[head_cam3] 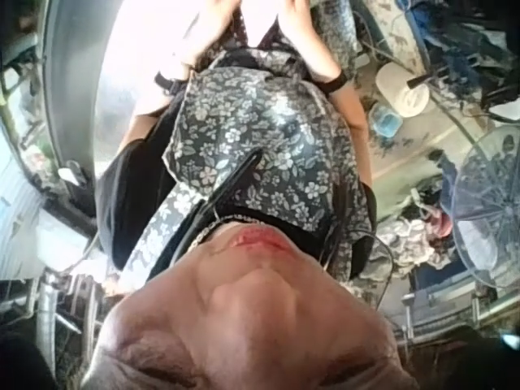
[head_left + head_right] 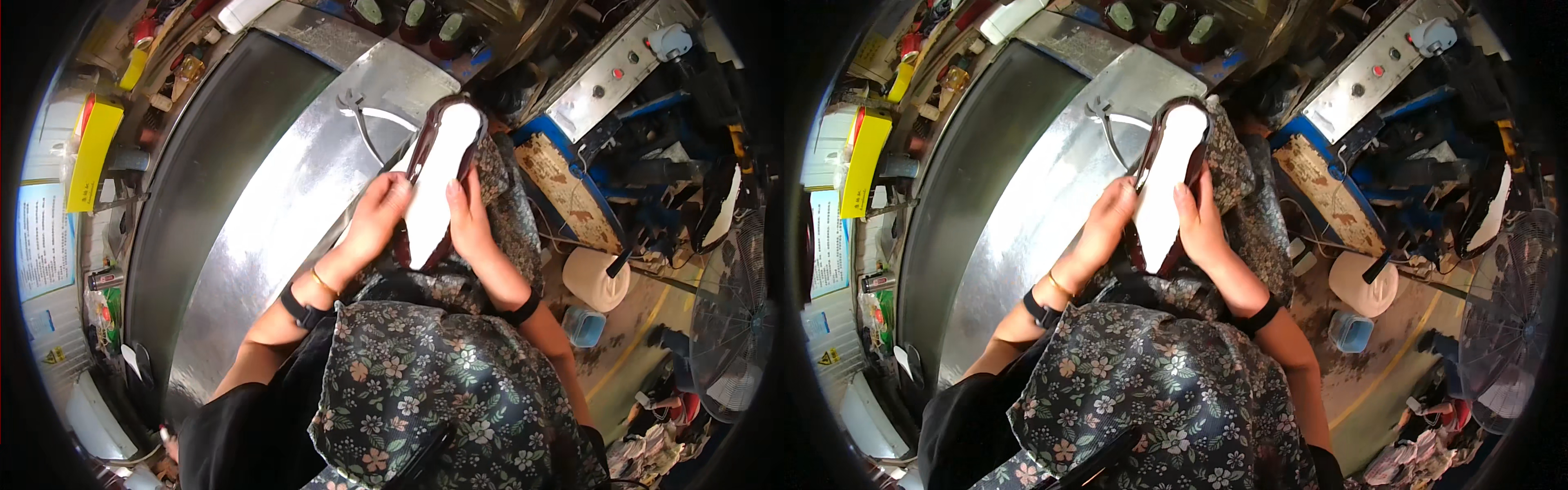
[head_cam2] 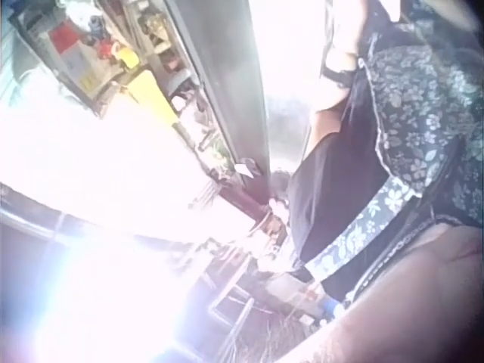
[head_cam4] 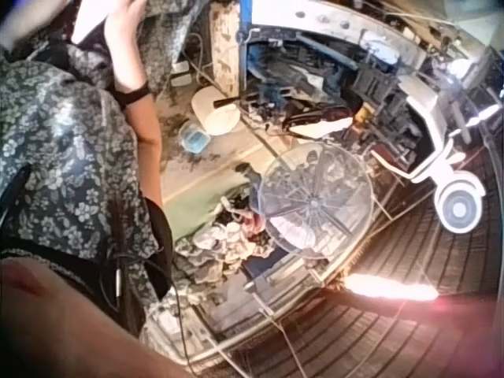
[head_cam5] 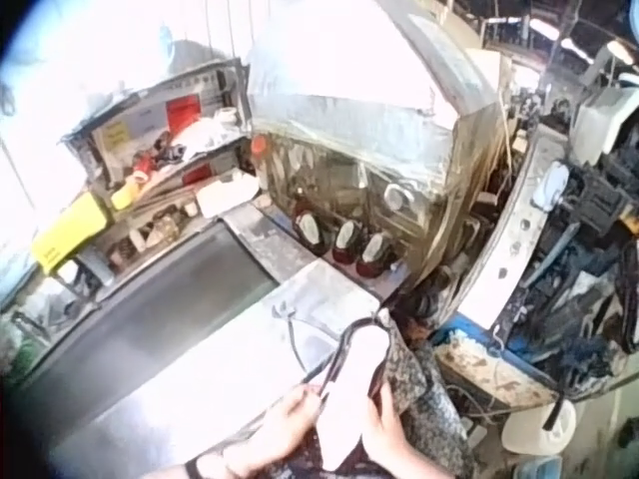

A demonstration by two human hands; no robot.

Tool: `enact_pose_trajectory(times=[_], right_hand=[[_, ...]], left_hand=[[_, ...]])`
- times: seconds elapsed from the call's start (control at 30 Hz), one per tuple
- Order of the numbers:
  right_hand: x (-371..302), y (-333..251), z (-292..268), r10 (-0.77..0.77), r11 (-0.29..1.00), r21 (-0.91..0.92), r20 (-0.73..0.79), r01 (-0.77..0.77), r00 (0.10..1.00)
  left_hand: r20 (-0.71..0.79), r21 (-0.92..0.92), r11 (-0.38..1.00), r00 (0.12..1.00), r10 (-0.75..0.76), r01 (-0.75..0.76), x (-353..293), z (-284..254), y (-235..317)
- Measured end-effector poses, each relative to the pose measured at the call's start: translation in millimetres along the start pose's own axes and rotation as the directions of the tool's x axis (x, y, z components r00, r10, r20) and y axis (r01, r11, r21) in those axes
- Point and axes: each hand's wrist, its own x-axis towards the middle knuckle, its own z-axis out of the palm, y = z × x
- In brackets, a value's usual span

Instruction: Trim and inspect shoe components during the manufacturing process.

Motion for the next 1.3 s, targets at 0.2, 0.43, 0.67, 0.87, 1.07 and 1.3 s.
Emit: enact_pose_trajectory(times=[0.2, 0.43, 0.67, 0.87, 1.07, 1.3], right_hand=[[0.6, 18.2, 0.3, 0.137, 0.989, 0.058, -0.027, -0.135, 0.99], [5.0, 12.1, -1.3, 0.161, 0.982, -0.101, -0.017, -0.162, 0.987], [4.5, 11.3, -16.3, 0.108, 0.904, 0.38, 0.244, -0.197, 0.964], [-7.9, 4.7, -14.8, 0.114, 0.993, -0.032, 0.27, -0.11, 0.956], [-0.2, -3.1, 1.6, 0.087, 0.977, 0.17, 0.235, -0.129, 0.968], [104.9, -17.0, 0.0, 0.363, 0.932, -0.178, 0.428, -0.317, 0.827]], left_hand=[[0.039, 0.494, 0.869, 0.999, -0.02, -0.002, -13.8, -1.6, 21.7], [0.145, 0.636, 0.766, 0.989, 0.002, -0.095, -6.3, -14.1, 25.8], [0.169, -0.016, 0.955, 0.942, -0.29, 0.296, 48.1, -40.3, 1.0], [0.127, -0.055, 0.99, 0.985, -0.118, 0.126, 63.2, -6.8, -29.6], [0.213, -0.777, 0.521, 0.926, -0.31, 0.353, 59.4, -20.6, 3.6], [0.17, -0.824, 0.462, 0.921, -0.35, 0.327, 47.1, -70.0, 19.0]])
